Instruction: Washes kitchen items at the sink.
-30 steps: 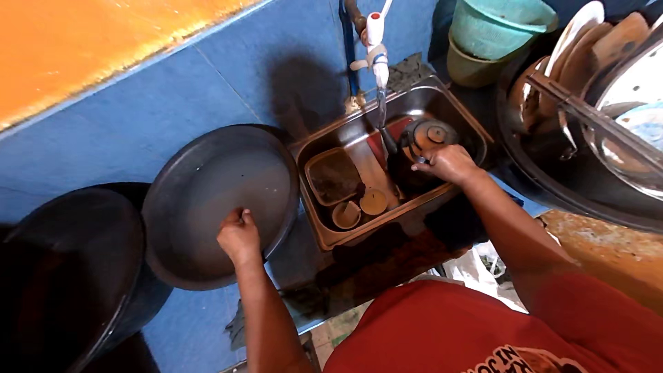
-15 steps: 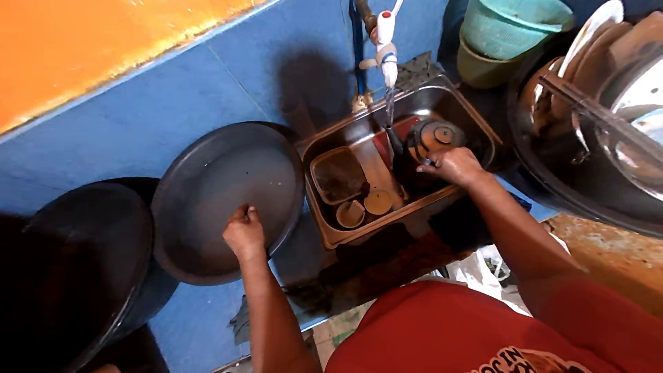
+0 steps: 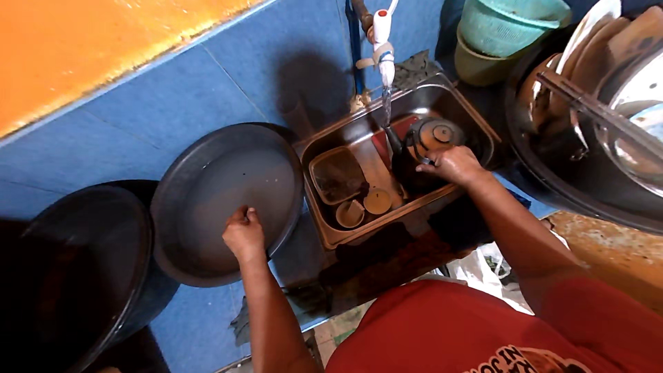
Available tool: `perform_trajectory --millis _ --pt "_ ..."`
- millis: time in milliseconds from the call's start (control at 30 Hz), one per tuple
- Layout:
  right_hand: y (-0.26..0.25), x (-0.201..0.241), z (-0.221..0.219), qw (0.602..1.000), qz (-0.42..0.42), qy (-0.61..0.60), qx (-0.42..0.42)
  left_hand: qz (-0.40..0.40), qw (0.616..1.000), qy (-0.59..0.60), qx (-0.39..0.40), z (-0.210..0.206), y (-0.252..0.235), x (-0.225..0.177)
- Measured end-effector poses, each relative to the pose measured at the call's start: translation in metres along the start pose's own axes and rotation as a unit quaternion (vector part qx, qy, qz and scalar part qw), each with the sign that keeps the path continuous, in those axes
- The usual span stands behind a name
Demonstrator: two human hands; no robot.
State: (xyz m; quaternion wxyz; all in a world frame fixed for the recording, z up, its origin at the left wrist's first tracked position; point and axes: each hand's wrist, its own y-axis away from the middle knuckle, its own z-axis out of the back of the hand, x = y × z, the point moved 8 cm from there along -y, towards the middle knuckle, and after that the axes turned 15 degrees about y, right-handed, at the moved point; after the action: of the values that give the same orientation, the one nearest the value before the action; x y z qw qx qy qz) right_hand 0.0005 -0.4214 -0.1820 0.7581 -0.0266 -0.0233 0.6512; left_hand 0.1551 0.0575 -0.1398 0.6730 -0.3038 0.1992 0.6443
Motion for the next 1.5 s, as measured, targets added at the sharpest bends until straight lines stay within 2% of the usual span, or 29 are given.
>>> perform_trajectory --millis 467,1500 --pt "0.0007 0.0012 -0.0016 1.0 -0.003 -0.014 0.013 -0.004 1.0 -0.007 0.019 -0.0006 -0.0011 -0.0075" --pt "-0.0008 0.0017 -0.0068 1.0 -0.005 -0.005 0.017 -0.003 1.0 -0.013 0.003 0.0001 -0.001 -0.0045"
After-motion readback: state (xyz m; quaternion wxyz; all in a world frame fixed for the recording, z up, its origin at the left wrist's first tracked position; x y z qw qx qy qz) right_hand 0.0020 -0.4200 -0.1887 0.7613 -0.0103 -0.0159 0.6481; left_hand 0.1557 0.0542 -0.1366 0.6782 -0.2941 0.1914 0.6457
